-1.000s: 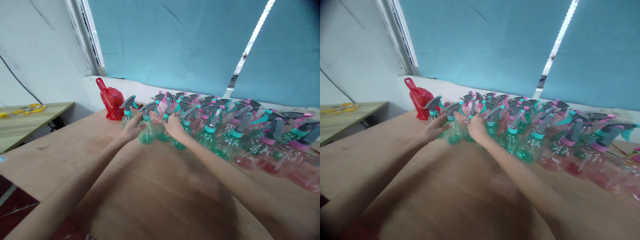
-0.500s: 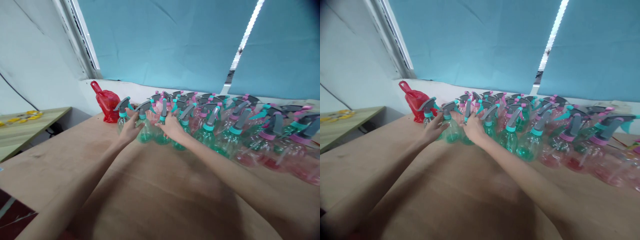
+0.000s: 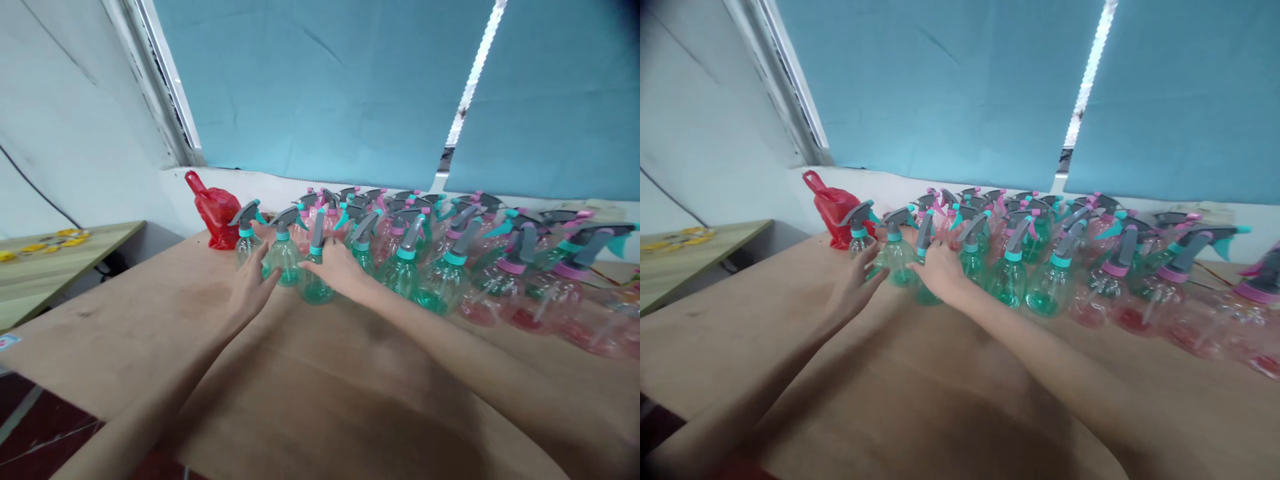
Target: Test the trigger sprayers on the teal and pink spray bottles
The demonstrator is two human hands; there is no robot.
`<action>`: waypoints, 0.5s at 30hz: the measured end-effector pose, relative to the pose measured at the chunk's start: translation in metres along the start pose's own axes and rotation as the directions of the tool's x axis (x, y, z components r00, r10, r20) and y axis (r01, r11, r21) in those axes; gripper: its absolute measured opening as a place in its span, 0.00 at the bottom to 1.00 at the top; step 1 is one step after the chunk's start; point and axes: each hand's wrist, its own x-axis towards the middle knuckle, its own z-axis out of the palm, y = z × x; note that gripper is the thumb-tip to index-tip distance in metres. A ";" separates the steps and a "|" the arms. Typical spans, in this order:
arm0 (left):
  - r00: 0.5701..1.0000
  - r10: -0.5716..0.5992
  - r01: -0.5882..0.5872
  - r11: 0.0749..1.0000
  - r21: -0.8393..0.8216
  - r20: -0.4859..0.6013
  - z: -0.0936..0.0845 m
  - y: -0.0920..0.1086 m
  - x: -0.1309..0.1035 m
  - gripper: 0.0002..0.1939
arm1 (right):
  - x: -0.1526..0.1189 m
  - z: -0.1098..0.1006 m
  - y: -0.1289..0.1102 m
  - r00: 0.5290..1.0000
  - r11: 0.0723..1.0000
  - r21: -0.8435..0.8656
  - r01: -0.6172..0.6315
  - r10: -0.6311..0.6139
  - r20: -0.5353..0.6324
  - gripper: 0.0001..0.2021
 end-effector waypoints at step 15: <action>0.929 0.134 -0.010 0.941 -0.337 0.346 -0.012 0.140 -0.073 0.26 | -0.139 -0.028 0.000 0.955 0.928 0.267 0.261 -0.288 0.066 0.21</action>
